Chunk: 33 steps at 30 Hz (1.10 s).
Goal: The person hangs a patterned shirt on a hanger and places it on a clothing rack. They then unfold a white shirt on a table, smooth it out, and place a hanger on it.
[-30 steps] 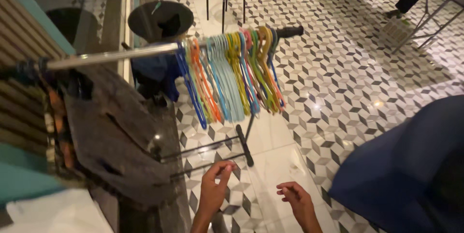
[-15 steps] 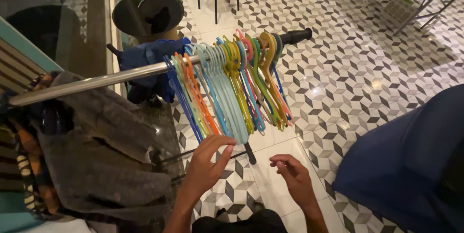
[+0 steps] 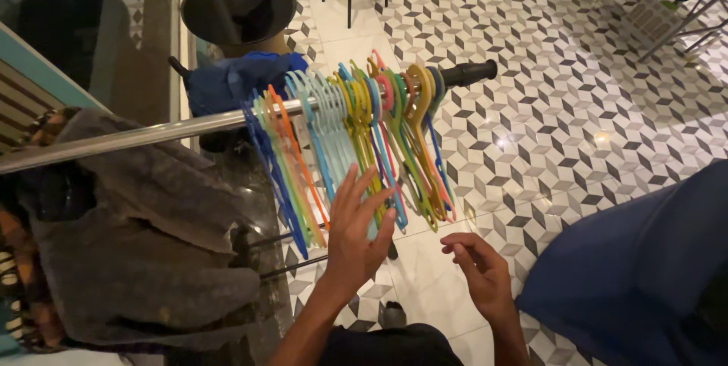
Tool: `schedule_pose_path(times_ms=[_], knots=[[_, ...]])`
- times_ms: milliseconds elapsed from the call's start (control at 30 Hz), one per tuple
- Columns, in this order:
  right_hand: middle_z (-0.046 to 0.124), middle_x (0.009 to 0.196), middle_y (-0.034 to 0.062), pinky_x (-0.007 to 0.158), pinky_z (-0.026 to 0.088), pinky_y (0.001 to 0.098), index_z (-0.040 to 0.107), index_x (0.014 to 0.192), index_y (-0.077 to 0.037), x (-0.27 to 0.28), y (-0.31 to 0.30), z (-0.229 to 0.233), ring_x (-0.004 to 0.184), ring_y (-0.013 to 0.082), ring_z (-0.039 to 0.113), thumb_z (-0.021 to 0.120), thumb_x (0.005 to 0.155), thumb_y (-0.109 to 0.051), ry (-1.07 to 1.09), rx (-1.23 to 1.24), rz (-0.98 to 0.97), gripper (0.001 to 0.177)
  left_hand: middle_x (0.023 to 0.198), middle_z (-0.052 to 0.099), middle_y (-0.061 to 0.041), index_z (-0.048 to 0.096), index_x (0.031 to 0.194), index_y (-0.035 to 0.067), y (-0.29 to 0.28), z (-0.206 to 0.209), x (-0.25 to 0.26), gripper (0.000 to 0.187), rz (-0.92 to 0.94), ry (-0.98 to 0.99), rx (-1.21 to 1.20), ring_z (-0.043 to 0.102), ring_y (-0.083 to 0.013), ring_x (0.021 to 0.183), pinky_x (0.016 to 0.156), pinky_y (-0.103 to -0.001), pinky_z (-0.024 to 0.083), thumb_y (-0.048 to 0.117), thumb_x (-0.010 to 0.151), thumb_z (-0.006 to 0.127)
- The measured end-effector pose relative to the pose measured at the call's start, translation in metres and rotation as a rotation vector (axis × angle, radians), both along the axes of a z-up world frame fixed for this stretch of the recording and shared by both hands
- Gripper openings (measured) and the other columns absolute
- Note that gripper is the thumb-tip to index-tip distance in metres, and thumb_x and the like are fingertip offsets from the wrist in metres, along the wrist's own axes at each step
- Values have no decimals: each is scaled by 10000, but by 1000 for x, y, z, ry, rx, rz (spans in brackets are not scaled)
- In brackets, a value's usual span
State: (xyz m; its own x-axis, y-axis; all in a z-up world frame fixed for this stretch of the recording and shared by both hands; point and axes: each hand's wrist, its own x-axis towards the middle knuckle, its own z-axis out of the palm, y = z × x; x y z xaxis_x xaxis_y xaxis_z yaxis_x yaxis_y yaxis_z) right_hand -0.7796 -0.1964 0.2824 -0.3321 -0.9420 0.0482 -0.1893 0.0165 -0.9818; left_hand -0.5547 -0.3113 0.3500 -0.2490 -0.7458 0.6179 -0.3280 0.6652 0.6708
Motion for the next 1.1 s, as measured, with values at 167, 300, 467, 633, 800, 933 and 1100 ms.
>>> schedule_pose_path(times_ms=[167, 300, 467, 633, 800, 933, 1100], knots=[[752, 1026, 77, 857, 542, 295, 714, 1076, -15, 0, -13, 19, 941, 162, 715, 626, 983, -67, 258, -134, 9, 138, 1591, 405, -262, 567, 1411, 0, -20, -12, -19, 547, 93, -319, -146, 314, -426, 1525, 1220, -622, 228, 301, 968, 679], [751, 1002, 92, 858, 543, 300, 723, 1031, -25, 4, -22, 33, 946, 191, 724, 646, 957, -35, 399, -219, 3, 107, 1619, 329, -273, 463, 1496, -28, -28, -28, -27, 727, 178, -512, -167, 249, -418, 1535, 1216, -638, 159, 416, 952, 652], [726, 1024, 100, 898, 538, 341, 714, 1021, -30, 3, -35, 40, 988, 246, 707, 670, 943, -19, 458, -344, 2, 90, 1628, 292, -278, 444, 1521, -11, -30, -40, -27, 771, 215, -601, -157, 209, -420, 1542, 1203, -670, 124, 472, 951, 629], [692, 1207, 96, 1047, 496, 407, 711, 1090, -44, -4, -48, 39, 1185, 284, 649, 689, 946, -29, 588, -445, -79, 146, 1626, 294, -286, 465, 1505, -7, -26, -44, -30, 758, 229, -601, -134, 201, -446, 1540, 1197, -694, 114, 489, 956, 628], [477, 1548, 178, 1168, 389, 439, 628, 1319, -31, -7, -51, 31, 1452, 347, 463, 725, 918, -70, 595, -374, -73, 415, 1619, 308, -281, 563, 1414, 2, -23, -43, -36, 691, 260, -606, -126, 203, -479, 1531, 1178, -728, 98, 503, 945, 640], [356, 1648, 195, 1197, 332, 453, 557, 1425, -36, -11, -51, 21, 1512, 363, 373, 733, 886, -87, 557, -286, 12, 569, 1619, 321, -268, 609, 1386, 2, -19, -37, -38, 676, 295, -551, -167, 202, -476, 1532, 1173, -743, 78, 511, 944, 659], [300, 1682, 186, 1207, 319, 443, 516, 1482, -65, -13, -45, 13, 1551, 350, 318, 720, 905, -88, 456, -214, 79, 612, 1600, 351, -263, 644, 1335, 8, -15, -34, -44, 568, 298, -489, -103, 200, -474, 1535, 1165, -753, 25, 418, 942, 674]])
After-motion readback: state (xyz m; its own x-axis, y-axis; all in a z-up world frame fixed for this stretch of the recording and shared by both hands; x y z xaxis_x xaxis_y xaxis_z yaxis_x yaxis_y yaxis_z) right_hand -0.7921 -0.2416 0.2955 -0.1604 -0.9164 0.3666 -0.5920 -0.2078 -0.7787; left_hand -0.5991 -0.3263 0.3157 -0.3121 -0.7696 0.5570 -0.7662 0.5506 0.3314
